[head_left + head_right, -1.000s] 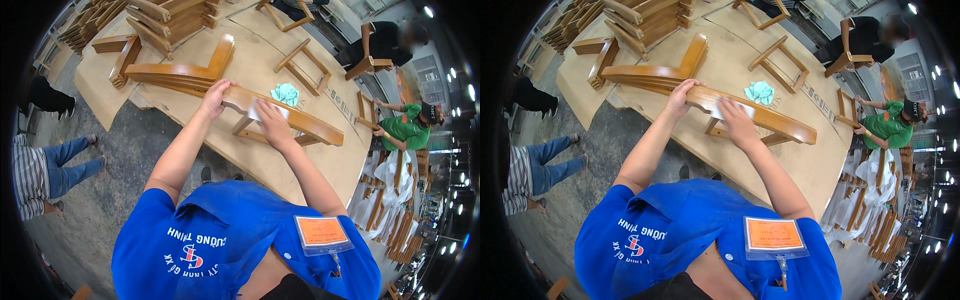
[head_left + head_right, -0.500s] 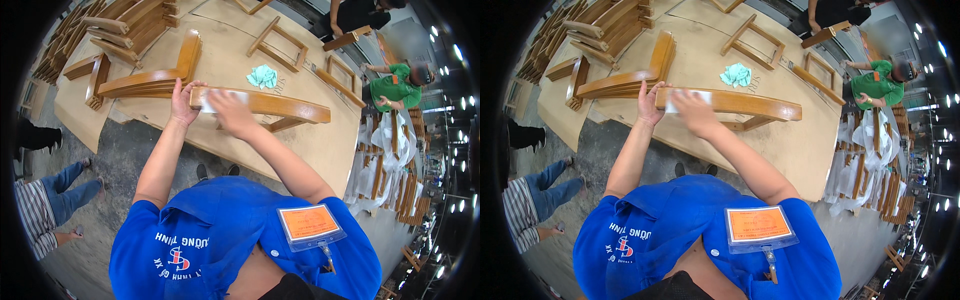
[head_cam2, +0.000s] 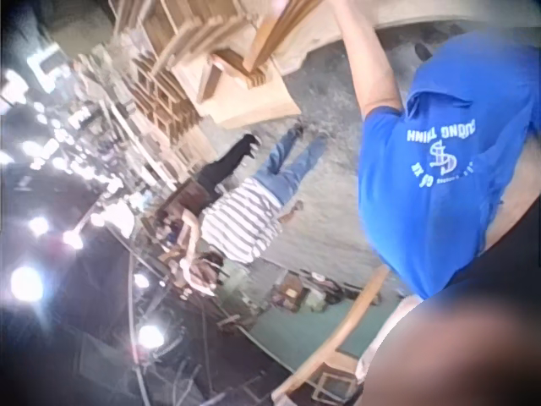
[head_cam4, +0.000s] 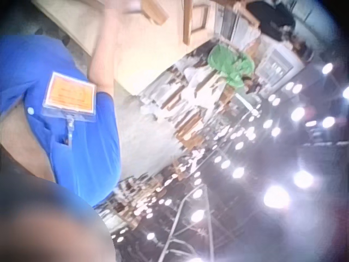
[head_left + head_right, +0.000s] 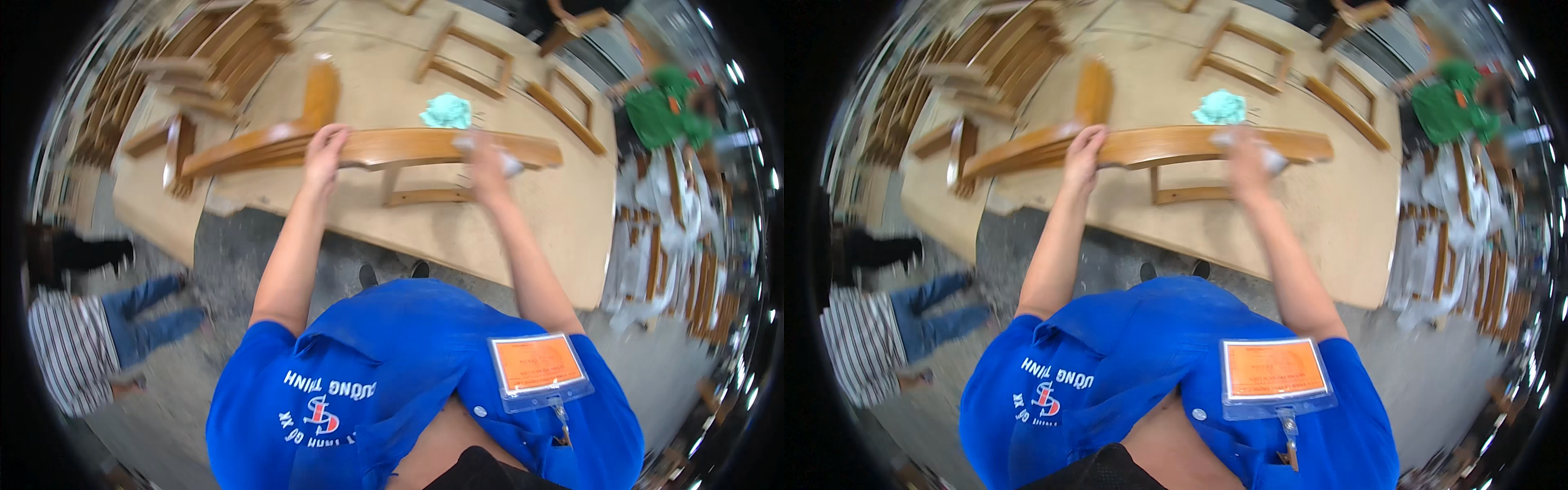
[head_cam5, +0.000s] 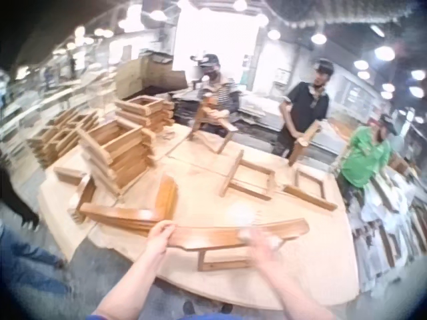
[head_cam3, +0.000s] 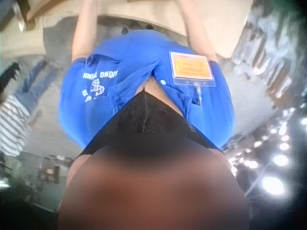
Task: The person wipes wooden chair frames with a white cloth on a large work table. They handle multiple frames one at a time, turning them over and wiping different sides before placing them aside. Other workers are visible in the background performing similar tasks.
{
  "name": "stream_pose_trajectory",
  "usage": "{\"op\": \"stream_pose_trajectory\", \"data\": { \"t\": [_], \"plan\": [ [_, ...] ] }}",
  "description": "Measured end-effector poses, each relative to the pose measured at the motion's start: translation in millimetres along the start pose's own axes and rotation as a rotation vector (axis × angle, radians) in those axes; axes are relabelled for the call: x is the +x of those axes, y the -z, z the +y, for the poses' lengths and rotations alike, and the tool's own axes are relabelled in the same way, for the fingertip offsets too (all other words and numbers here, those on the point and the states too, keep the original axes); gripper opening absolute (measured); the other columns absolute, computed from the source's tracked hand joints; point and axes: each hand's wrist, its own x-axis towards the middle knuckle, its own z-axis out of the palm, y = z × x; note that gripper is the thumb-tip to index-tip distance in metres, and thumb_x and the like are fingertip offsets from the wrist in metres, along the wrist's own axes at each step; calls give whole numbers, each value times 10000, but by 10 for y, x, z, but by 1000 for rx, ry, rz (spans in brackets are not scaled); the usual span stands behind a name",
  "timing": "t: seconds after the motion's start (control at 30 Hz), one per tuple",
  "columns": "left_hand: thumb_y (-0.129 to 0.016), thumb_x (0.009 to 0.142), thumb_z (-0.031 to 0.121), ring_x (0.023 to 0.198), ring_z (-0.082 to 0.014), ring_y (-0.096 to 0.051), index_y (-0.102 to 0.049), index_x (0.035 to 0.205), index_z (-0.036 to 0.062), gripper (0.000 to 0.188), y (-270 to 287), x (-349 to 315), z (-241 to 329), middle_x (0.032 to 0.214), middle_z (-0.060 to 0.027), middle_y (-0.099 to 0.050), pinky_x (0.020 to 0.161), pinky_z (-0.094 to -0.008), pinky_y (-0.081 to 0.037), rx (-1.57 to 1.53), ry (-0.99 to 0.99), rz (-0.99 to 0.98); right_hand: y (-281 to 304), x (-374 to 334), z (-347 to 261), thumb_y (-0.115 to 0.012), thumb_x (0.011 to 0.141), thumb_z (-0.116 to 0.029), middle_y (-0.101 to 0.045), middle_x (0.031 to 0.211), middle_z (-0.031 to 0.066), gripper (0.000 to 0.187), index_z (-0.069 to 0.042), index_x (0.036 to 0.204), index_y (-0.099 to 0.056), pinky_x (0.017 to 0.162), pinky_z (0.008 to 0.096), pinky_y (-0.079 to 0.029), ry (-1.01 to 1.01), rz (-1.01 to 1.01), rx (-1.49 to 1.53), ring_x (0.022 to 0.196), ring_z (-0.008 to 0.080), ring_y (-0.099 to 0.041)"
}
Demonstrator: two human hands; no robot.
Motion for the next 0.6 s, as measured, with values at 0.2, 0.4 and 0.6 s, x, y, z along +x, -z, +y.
{"op": "stream_pose_trajectory", "data": {
  "t": [0.2, 0.4, 0.6],
  "plan": [
    [-527, 948, 136, 938, -126, -548, -632, 1015, 10, 177, -63, -49, 103, 976, -50, -625, 857, -259, -424, 383, -144, 3, -96, -193, -226, -472, 885, -115, -429, 1387, 203, 492, -63, 1369, -397, 1051, 458, -342, 195, 80, -321, 1272, 372, -414],
    [-483, 972, 133, 899, -109, -519, -608, 1019, 10, 182, -106, -194, 65, 943, -23, -596, 830, -246, -417, 429, -222, 28, 1008, -24, 865, -452, 885, -123, -498, 1294, 220, 447, 9, 1312, -431, 988, 479, -396, -145, 451, -603, 1182, 387, -469],
    [-619, 904, 103, 954, -126, -517, -577, 1085, 29, 201, -79, -352, 87, 1031, -35, -571, 847, -245, -435, 287, -68, -30, 174, -341, 267, -473, 870, -118, -454, 1359, 189, 464, -6, 1318, -433, 1027, 477, -363, 22, 274, -432, 1280, 394, -390]
  ]
}}
